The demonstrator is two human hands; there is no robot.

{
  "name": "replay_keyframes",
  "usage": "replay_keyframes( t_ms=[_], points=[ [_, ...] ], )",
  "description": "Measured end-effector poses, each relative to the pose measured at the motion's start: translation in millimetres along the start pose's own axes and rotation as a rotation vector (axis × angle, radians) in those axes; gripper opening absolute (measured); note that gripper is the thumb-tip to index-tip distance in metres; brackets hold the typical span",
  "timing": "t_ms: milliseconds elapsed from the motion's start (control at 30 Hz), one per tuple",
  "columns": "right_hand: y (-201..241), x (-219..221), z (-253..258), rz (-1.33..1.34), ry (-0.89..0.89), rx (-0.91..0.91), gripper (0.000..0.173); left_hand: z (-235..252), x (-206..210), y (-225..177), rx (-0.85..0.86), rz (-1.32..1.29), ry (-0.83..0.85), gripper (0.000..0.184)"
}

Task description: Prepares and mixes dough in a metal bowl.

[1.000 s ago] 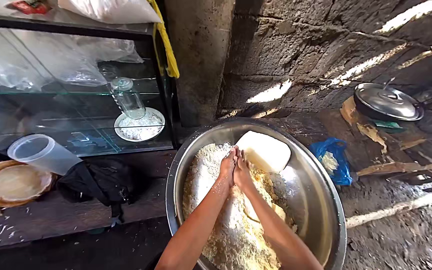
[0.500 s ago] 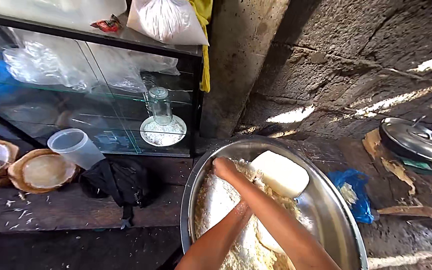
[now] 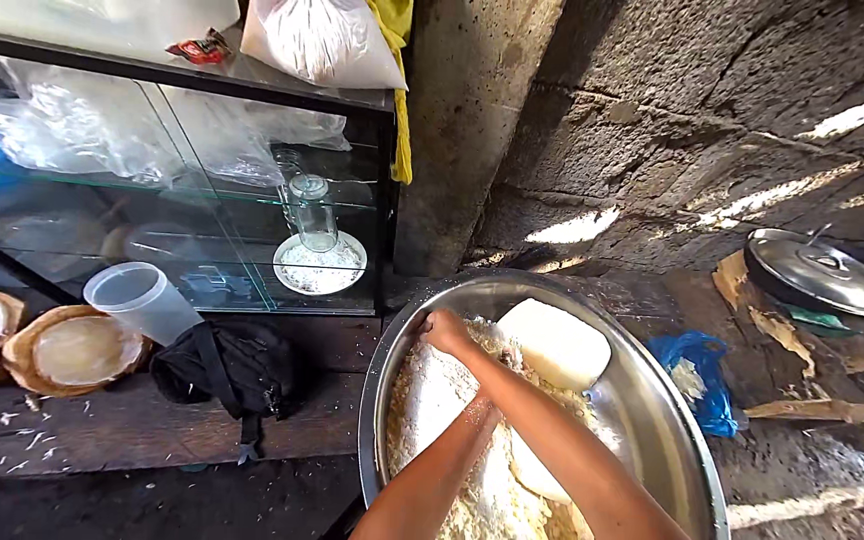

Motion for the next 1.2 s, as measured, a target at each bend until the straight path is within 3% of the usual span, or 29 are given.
replay_keyframes(
  t_ms=[67,233,300,367,467,567,600,667,733,800,833,900,967,1067,1133,1200],
  points=[
    [-7,-12,-2,0.166,-0.046,0.020,0.027,3,7,-1,-0.024,0.144,0.015,0.042],
    [-16,-41,-30,0.407,-0.043,0.077,0.020,40,24,28,-0.001,-0.151,0.072,0.031],
    [-29,-76,-58,0.434,-0.153,0.019,0.017,55,22,29,-0.037,-0.081,0.061,0.018],
    [-67,-121,-102,0.412,-0.294,0.043,0.016,62,20,19,-0.041,0.027,0.030,0.013],
    [-153,-182,-182,0.317,-0.541,0.285,0.018,75,11,14,-0.064,0.081,0.002,0.046],
    [-239,-225,-237,0.150,-0.910,0.517,0.046,79,7,8,-0.080,0.031,-0.032,0.049],
    [-259,-225,-248,0.174,-0.978,0.549,0.055,80,6,7,-0.061,0.012,-0.077,0.044],
    [-274,-204,-250,0.323,-0.944,0.541,0.053,84,-3,2,0.005,0.020,-0.215,0.030],
    [-273,-154,-234,0.534,-0.625,0.537,0.044,89,-17,-6,0.121,0.160,-0.332,0.026],
    [-282,-96,-215,0.564,-0.271,0.665,0.057,92,-32,-14,0.228,0.273,-0.355,0.037],
    [-284,-70,-207,0.516,-0.201,0.741,0.064,95,-38,-14,0.256,0.308,-0.341,0.040],
    [-277,-29,-184,0.467,-0.204,0.796,0.070,103,-45,-8,0.250,0.418,-0.296,0.038],
    [-257,-1,-150,0.624,-0.319,0.699,0.064,102,-36,-1,0.243,0.539,-0.215,0.039],
    [-206,-6,-124,0.781,-0.316,0.455,0.040,90,-8,12,0.183,0.506,-0.093,0.041],
    [-183,-22,-126,0.838,-0.392,0.351,0.036,90,8,26,0.116,0.346,-0.081,0.042],
    [-156,-44,-135,0.731,-0.504,0.295,0.028,85,25,29,0.085,0.189,-0.100,0.046]
  ],
)
Point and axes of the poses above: each hand's wrist, its own z-axis towards the middle knuckle, its own x-axis out of the palm, y = z × x, the point moved 4 cm from there along z, towards the middle knuckle, and after that the axes turned 12 degrees about -y, right-handed, at the moved point
